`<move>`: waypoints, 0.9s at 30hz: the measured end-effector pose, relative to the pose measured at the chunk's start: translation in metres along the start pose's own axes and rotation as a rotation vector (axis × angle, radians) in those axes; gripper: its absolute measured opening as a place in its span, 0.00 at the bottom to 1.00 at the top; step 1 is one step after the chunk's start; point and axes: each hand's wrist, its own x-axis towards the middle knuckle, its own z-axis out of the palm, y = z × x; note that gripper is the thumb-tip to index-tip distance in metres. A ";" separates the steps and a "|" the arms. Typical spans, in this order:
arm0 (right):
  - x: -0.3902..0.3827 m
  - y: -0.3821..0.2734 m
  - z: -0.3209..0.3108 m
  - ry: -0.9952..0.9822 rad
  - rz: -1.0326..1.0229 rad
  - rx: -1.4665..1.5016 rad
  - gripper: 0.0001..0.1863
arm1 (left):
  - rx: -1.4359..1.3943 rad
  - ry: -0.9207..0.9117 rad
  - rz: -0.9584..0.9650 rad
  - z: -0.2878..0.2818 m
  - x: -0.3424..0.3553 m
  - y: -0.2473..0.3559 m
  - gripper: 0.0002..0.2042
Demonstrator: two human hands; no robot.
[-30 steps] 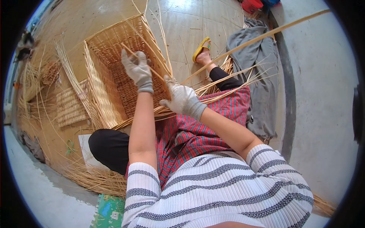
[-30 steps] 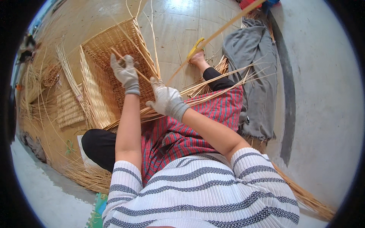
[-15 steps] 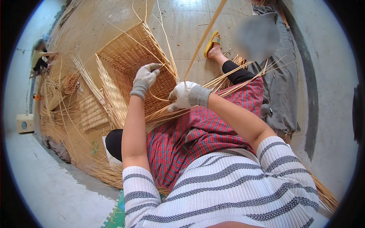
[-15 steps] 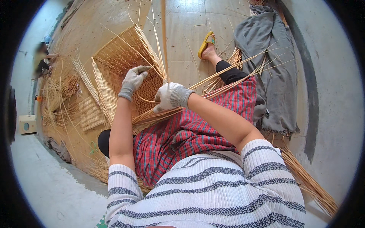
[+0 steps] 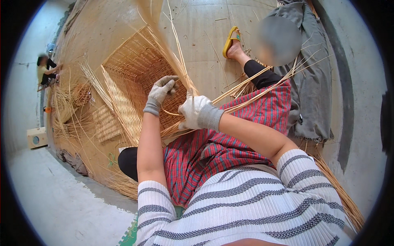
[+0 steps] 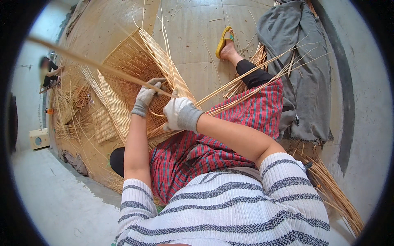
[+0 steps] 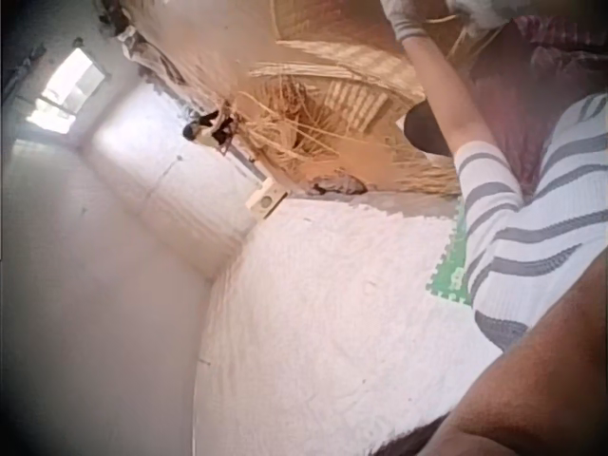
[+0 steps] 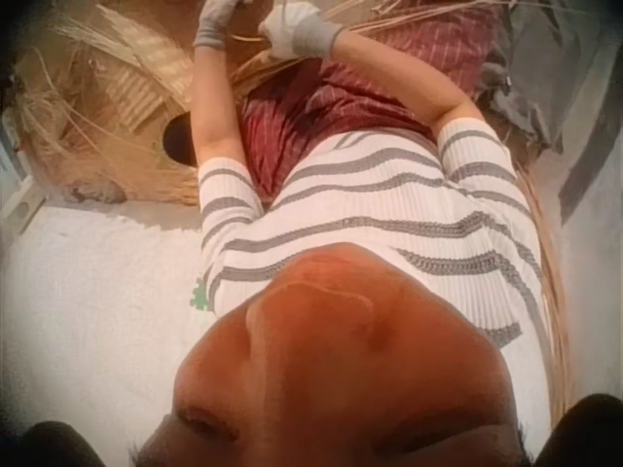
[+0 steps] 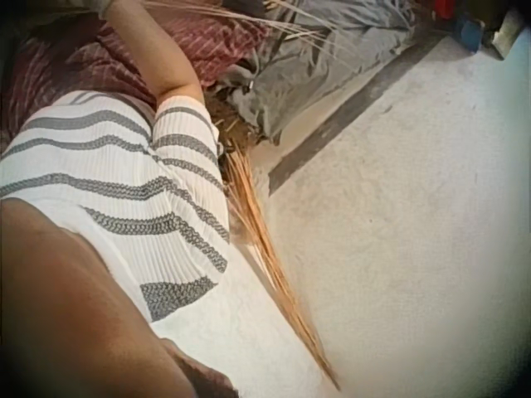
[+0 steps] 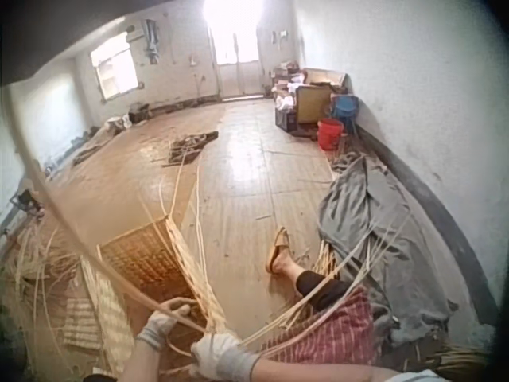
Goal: Weaving the top rim of a large rectangular wicker basket.
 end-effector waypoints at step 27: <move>0.188 0.165 -0.099 0.836 -0.328 -0.685 0.08 | 0.375 0.629 0.058 0.043 0.103 0.019 0.21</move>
